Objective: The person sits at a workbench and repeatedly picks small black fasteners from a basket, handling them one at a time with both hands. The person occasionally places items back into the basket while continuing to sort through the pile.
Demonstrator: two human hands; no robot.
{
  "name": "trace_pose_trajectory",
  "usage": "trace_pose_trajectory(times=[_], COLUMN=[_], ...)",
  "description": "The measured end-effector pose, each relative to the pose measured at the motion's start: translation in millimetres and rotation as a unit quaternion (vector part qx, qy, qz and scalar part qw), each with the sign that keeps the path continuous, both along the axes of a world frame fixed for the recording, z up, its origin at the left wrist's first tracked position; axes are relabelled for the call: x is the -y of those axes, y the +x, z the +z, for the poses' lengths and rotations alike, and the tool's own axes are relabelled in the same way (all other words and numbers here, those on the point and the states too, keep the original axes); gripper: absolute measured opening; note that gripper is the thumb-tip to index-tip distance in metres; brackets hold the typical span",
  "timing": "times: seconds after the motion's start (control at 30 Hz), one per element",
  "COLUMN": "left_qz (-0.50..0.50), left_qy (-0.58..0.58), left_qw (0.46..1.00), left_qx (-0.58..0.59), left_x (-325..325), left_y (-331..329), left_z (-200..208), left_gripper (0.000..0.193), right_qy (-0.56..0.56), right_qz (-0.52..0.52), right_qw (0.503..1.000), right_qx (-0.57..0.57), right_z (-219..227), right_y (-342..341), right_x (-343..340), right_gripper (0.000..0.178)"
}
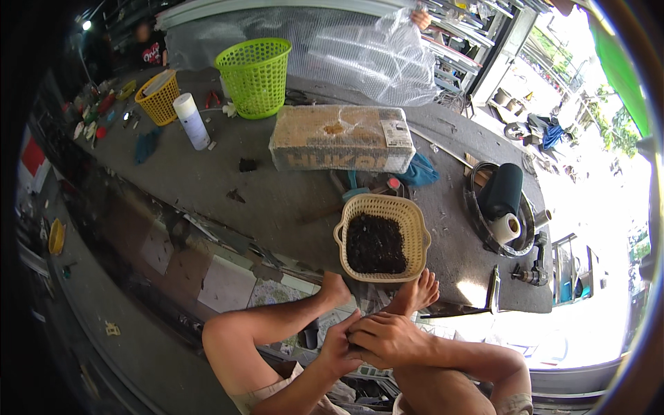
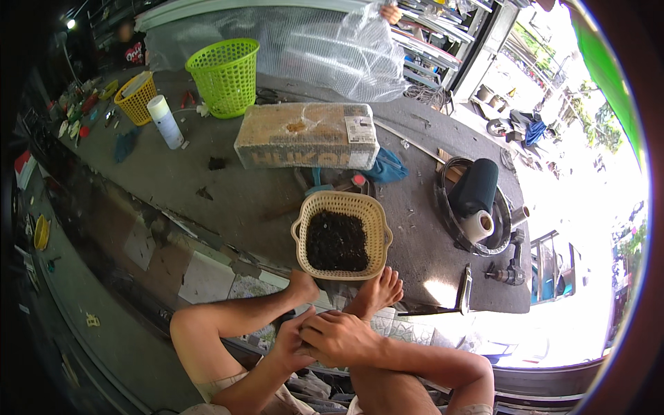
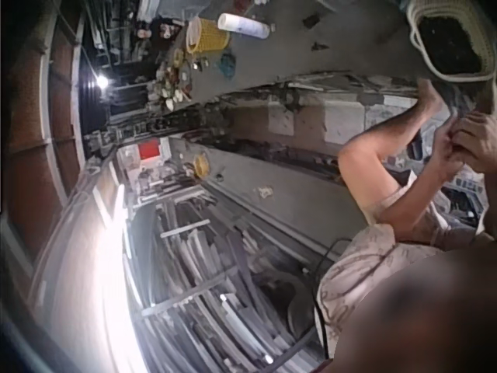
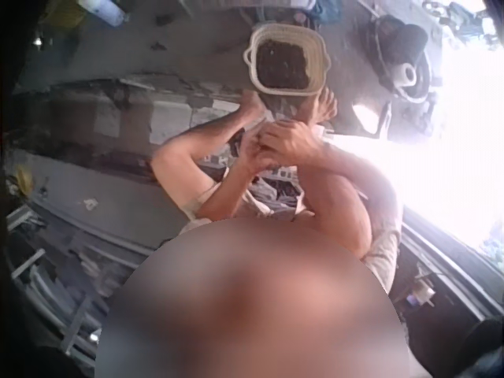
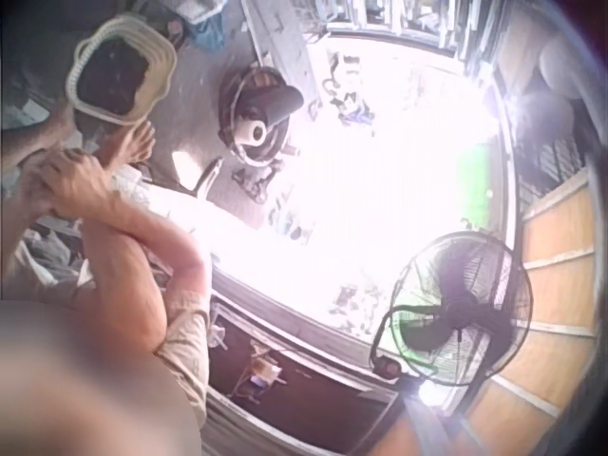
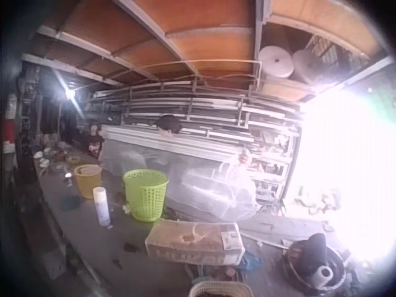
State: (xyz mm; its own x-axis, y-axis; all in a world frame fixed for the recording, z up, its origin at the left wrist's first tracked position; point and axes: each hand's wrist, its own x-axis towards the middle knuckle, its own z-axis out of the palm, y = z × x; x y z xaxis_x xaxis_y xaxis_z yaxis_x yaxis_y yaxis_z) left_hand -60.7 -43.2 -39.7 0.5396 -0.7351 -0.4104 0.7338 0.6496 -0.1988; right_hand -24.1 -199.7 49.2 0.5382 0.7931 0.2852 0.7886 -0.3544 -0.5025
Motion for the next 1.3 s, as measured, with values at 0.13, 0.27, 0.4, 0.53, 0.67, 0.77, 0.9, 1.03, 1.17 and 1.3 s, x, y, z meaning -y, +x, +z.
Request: trace_pose_trajectory(times=[0.13, 0.27, 0.4, 0.53, 0.67, 0.77, 0.9, 1.03, 1.17, 1.3], left_qz=[0.042, 0.015, 0.002, -0.032, -0.017, -0.014, -0.015, 0.009, 0.024, 0.027], left_qy=[0.07, 0.049, 0.117, 0.246, 0.184, 0.16, 0.203, 0.235, 0.24, 0.219], left_qw=[0.997, 0.991, 0.984, 0.96, 0.978, 0.981, 0.964, 0.95, 0.948, 0.956], left_qx=[-0.014, 0.12, 0.134, 0.131, 0.099, 0.112, 0.171, 0.205, 0.206, 0.193], left_x=[1, -17, -37, -49, -61, -64, -61, -55, -52, -48], left_y=[5, 5, -3, -9, -5, 4, 13, 22, 28, 25], left_z=[-2, -12, -16, -8, 3, 8, 16, 18, 17, 17], left_gripper=[0.038, 0.04, 0.045, 0.049, 0.045, 0.045, 0.04, 0.031, 0.024, 0.027], right_qy=[0.034, -0.006, -0.177, -0.175, -0.166, -0.142, -0.07, -0.055, -0.101, -0.141], right_qz=[-0.027, -0.172, -0.323, -0.292, -0.307, -0.336, -0.38, -0.417, -0.354, -0.332], right_qw=[0.997, 0.981, 0.926, 0.932, 0.928, 0.92, 0.905, 0.896, 0.911, 0.925], right_qx=[0.059, 0.087, -0.082, -0.124, -0.127, -0.142, -0.179, -0.142, -0.185, -0.115], right_z=[8, 7, -23, -54, -60, -58, -55, -55, -64, -77], right_y=[6, 55, 117, 128, 129, 127, 123, 120, 119, 127], right_x=[-6, 4, 26, 30, 28, 27, 32, 38, 38, 32], right_gripper=[0.017, 0.011, 0.022, 0.024, 0.019, 0.016, 0.015, 0.014, 0.02, 0.022])
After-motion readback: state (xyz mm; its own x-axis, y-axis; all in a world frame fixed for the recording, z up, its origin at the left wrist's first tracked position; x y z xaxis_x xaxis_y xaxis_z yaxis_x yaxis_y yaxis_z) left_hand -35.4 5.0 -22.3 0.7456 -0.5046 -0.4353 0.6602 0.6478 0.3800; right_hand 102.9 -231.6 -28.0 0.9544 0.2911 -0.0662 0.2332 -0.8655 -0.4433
